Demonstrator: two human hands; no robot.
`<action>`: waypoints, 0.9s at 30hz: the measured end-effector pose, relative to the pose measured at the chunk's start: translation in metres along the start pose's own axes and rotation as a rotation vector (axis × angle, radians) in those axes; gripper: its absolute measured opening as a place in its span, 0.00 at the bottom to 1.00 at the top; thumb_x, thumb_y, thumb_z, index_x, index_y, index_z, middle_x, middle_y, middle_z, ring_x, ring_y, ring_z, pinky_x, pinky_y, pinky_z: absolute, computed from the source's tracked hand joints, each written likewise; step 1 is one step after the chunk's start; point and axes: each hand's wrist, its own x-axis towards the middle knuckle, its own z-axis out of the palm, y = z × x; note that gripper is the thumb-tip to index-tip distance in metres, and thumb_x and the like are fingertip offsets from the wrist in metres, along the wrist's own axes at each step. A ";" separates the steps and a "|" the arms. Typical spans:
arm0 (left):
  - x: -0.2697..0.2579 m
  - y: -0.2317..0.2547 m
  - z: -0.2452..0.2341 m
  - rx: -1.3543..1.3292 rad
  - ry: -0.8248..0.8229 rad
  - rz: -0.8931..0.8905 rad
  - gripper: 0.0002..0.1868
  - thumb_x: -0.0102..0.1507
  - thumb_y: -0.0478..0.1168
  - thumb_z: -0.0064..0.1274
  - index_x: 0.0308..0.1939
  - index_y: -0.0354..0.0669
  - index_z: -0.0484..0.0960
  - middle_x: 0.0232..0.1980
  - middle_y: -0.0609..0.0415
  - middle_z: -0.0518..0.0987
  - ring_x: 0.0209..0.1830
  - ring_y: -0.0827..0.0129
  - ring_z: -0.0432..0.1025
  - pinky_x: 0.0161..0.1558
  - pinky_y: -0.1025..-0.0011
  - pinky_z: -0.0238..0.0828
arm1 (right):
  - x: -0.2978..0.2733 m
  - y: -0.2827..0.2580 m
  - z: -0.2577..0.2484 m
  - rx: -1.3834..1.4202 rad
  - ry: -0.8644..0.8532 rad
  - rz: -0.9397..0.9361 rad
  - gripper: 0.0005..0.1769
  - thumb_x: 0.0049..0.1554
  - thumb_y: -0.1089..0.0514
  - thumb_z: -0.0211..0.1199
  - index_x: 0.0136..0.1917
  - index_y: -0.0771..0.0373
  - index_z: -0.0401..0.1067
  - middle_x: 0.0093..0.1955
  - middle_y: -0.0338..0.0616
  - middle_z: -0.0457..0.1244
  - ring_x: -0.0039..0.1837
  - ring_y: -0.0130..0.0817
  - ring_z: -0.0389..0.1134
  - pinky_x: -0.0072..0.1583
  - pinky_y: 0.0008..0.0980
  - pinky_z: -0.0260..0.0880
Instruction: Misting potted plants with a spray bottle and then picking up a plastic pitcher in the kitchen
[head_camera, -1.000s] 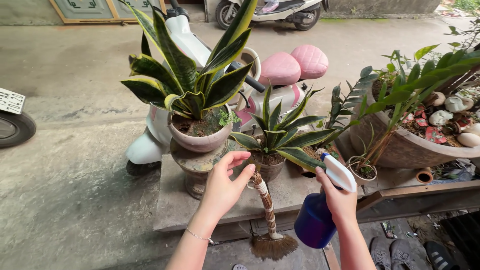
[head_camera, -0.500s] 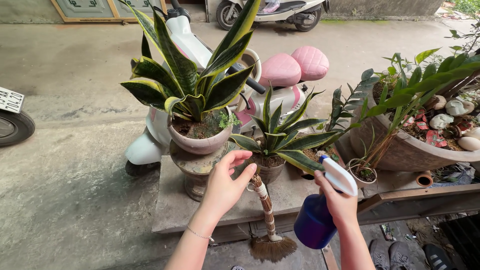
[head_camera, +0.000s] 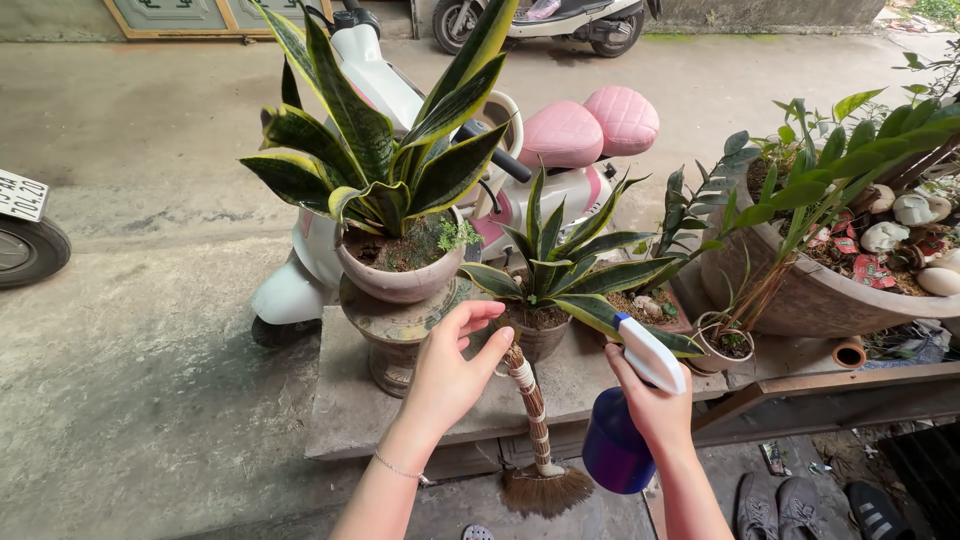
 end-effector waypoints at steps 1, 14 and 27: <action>-0.001 0.001 0.000 -0.001 0.000 -0.001 0.16 0.60 0.47 0.59 0.51 0.55 0.84 0.58 0.65 0.86 0.59 0.73 0.78 0.61 0.65 0.72 | -0.001 -0.004 0.000 -0.002 0.000 0.000 0.17 0.51 0.51 0.76 0.35 0.64 0.73 0.32 0.34 0.59 0.38 0.23 0.55 0.41 0.30 0.56; -0.006 0.002 0.013 -0.029 -0.033 -0.020 0.16 0.59 0.48 0.59 0.51 0.56 0.83 0.59 0.66 0.85 0.60 0.73 0.77 0.62 0.66 0.72 | -0.001 -0.006 -0.023 0.025 0.183 0.050 0.17 0.53 0.53 0.73 0.52 0.65 0.81 0.43 0.38 0.71 0.46 0.22 0.67 0.50 0.26 0.66; -0.019 0.011 0.026 0.012 -0.138 -0.005 0.24 0.56 0.52 0.63 0.56 0.58 0.81 0.58 0.64 0.85 0.61 0.75 0.78 0.61 0.66 0.71 | -0.010 -0.024 -0.016 0.211 -0.182 0.069 0.17 0.50 0.62 0.74 0.54 0.65 0.82 0.46 0.42 0.73 0.43 0.28 0.67 0.48 0.27 0.67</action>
